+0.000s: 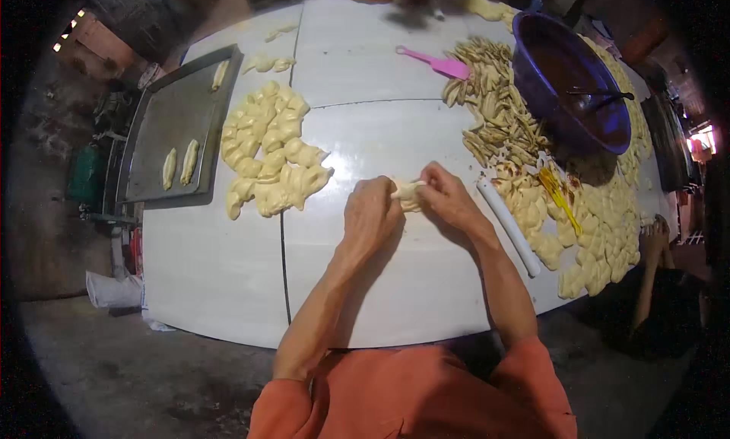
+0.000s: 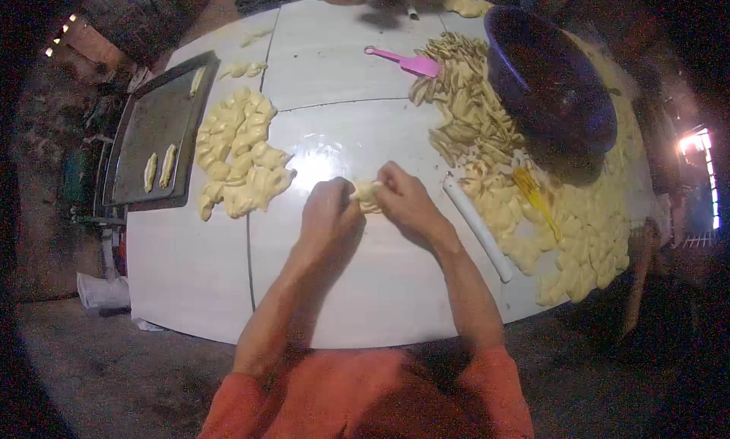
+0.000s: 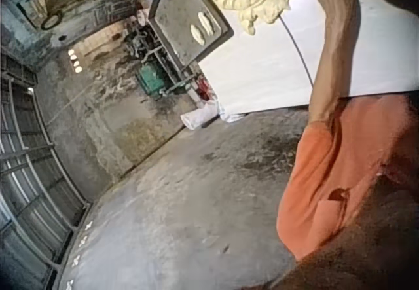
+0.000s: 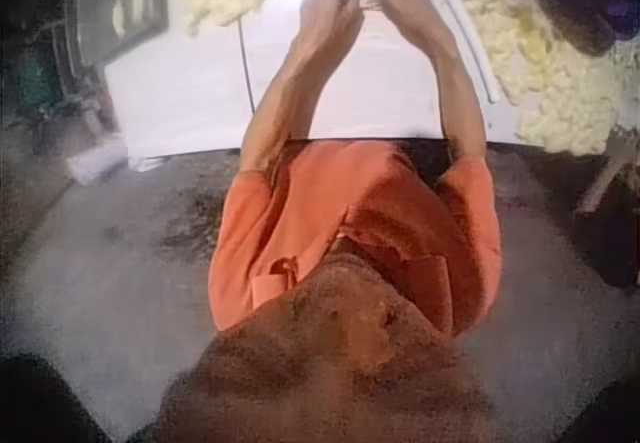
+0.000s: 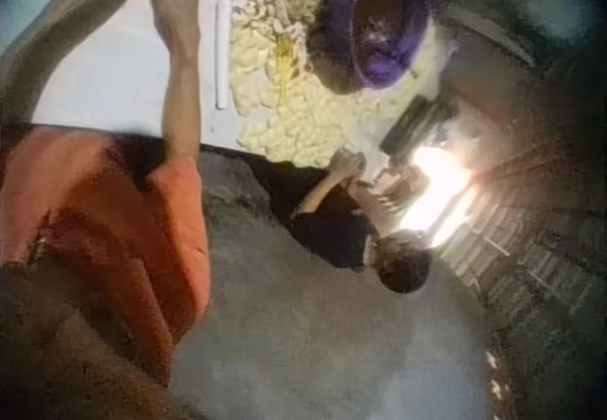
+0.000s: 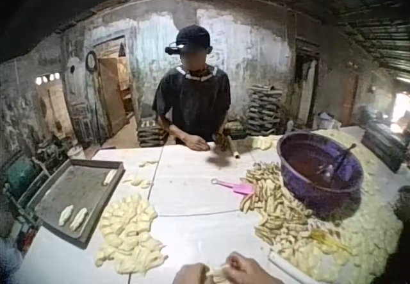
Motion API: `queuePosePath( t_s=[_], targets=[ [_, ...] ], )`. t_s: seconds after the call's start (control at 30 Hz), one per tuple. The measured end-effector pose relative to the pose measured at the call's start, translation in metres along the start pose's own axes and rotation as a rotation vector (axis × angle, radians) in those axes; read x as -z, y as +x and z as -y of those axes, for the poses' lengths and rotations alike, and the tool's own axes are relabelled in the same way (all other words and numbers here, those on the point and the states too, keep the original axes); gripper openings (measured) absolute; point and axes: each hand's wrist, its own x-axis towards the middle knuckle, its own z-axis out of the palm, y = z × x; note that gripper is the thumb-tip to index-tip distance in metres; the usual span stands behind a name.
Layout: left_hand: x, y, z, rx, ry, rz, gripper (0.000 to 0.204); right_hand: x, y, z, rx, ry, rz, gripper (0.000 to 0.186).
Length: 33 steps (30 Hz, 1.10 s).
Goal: The person prepares filled dough pieces by flattening small balls of dough with a rolling pin, applying a dark chocolate or bean filling with a brush and spoon, rolling the dough over the filling into a cylinder, and placing the finished pieces onto a metal tray.
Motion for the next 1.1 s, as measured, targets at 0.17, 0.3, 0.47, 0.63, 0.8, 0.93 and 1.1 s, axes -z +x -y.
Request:
queuePosePath(
  t_s=[0.17,0.3,0.47,0.63,0.8,0.93,1.1],
  targets=[
    [0.014,-0.002,0.003,0.204,-0.293,0.264,0.022,0.004,-0.024,0.02,-0.061,0.682,0.09,0.039],
    [0.015,-0.005,0.005,0.293,-0.61,0.326,0.025,0.009,-0.017,-0.002,0.018,0.253,0.265,0.043],
    [0.025,-0.017,-0.004,0.414,-0.685,0.338,0.051,0.009,-0.034,-0.002,-0.054,0.547,0.254,0.034],
    [-0.004,-0.031,0.005,0.303,-1.121,0.382,0.098,0.005,-0.047,0.01,-0.011,0.713,0.342,0.042],
    [0.009,-0.037,-0.016,0.483,-1.121,0.316,0.043,0.003,-0.066,0.028,0.004,0.613,0.285,0.033],
    [0.028,-0.042,-0.025,0.559,-0.939,0.33,0.037,0.003,-0.076,0.012,-0.092,0.496,0.147,0.025],
    [0.028,-0.056,-0.019,0.626,-1.103,0.242,0.031,-0.02,-0.078,-0.004,0.082,0.362,0.181,0.026]
  ],
)
